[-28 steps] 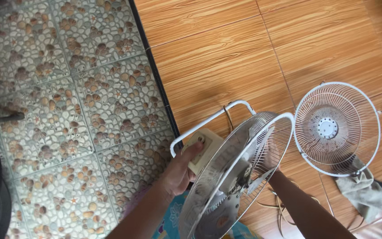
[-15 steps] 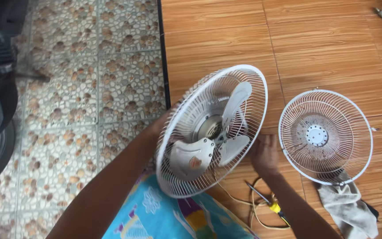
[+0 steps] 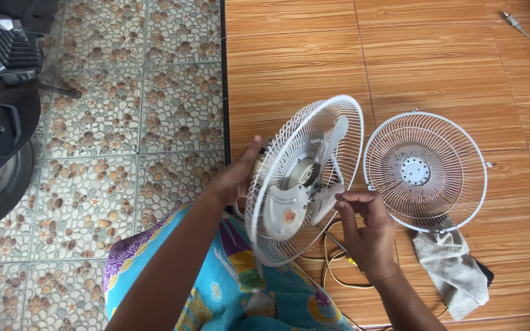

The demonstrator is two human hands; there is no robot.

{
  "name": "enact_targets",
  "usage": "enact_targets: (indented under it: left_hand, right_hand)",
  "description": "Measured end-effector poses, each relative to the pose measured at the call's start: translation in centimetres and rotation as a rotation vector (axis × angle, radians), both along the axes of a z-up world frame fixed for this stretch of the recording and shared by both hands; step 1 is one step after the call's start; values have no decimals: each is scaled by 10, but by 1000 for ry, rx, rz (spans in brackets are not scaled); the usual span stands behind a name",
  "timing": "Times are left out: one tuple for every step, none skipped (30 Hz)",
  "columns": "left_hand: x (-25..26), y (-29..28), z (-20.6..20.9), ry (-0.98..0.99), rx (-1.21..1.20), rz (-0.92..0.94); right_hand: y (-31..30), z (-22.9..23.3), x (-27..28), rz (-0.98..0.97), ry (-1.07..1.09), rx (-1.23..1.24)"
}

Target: The person uses a screwdriver to loosen screws on the front grille of a small electric fan. They hold the fan steady with one hand while turning the screwdriver with the other, working on multiple screws around the grille.

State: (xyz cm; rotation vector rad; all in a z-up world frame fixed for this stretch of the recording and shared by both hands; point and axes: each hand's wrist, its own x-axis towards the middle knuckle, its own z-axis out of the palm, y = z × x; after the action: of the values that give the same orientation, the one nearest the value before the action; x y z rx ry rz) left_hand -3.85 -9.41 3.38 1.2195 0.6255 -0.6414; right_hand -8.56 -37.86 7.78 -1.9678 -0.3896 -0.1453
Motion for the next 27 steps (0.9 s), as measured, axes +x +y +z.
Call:
enact_targets:
  left_hand:
    - [-9, -1, 8, 17, 78, 32]
    - [-16, -2, 16, 33, 156, 64]
    - [-25, -3, 22, -17, 142, 94]
    - [-36, -5, 30, -66, 128, 124]
    - [-46, -8, 37, -116, 115, 158]
    - [-56, -13, 46, -174, 218, 233]
    - [-66, -19, 56, -230, 323, 307]
    - [-75, -26, 66, -286, 428, 381]
    - [-91, -33, 79, -504, 560, 465]
    - [-110, -43, 93, -724, 692, 546]
    - [-130, -54, 107, -856, 865, 497]
    - [-143, -62, 120, -987, 1037, 442]
    - [-145, -69, 126, -1230, 888, 295]
    - [-146, -78, 131, -1457, 718, 143]
    - [-148, -93, 137, -1345, 610, 59]
    - [-148, -105, 141, -1230, 503, -20]
    - [-147, -108, 144, -1329, 643, -32]
    - [-144, -113, 145, -1426, 785, -43]
    - [-142, -117, 147, -1526, 929, -55]
    - [-141, -123, 149, -1457, 839, -19]
    - [-141, -132, 149, -1387, 753, 16]
    - [-141, -140, 148, -1315, 668, 49]
    - [-141, -144, 145, -1160, 519, 32]
    - [-142, -147, 140, -1002, 372, 12]
    - [-141, -151, 133, -846, 231, -9]
    - [-141, -154, 126, -820, 172, 5]
    - [-140, -156, 118, -797, 113, 22]
  right_hand:
    - [2, 6, 4, -5, 18, -35]
    - [3, 11, 8, -11, 36, -71]
    - [5, 14, 12, -13, 54, -109]
    - [8, 16, 17, 16, 12, -105]
    - [10, 16, 22, 49, -31, -101]
    - [12, 16, 25, 82, -73, -97]
    - [16, 15, 26, 81, -72, -104]
    - [20, 14, 27, 80, -71, -110]
    - [22, 13, 28, 76, -70, -115]
    - [23, 12, 29, 74, -71, -86]
    - [21, 12, 25, 63, -68, -59]
    - [18, 13, 22, 51, -64, -32]
    - [12, 15, 17, 45, -54, 22]
    - [5, 19, 12, 39, -43, 76]
    - [-2, 23, 6, 34, -31, 129]
    - [-8, 28, -2, 44, -54, 135]
    - [-15, 34, -9, 54, -81, 138]
    - [-21, 40, -17, 63, -109, 141]
    - [-26, 46, -24, 57, -103, 157]
    - [-31, 53, -32, 50, -97, 173]
    - [-35, 59, -38, 45, -93, 191]
    - [-39, 64, -44, 66, -132, 129]
    - [-42, 67, -50, 89, -173, 73]
    - [-44, 70, -55, 114, -213, 16]
    - [-45, 69, -57, 97, -212, -23]
    - [-47, 66, -60, 80, -211, -63]
    - [-51, 62, -60, 65, -213, -104]
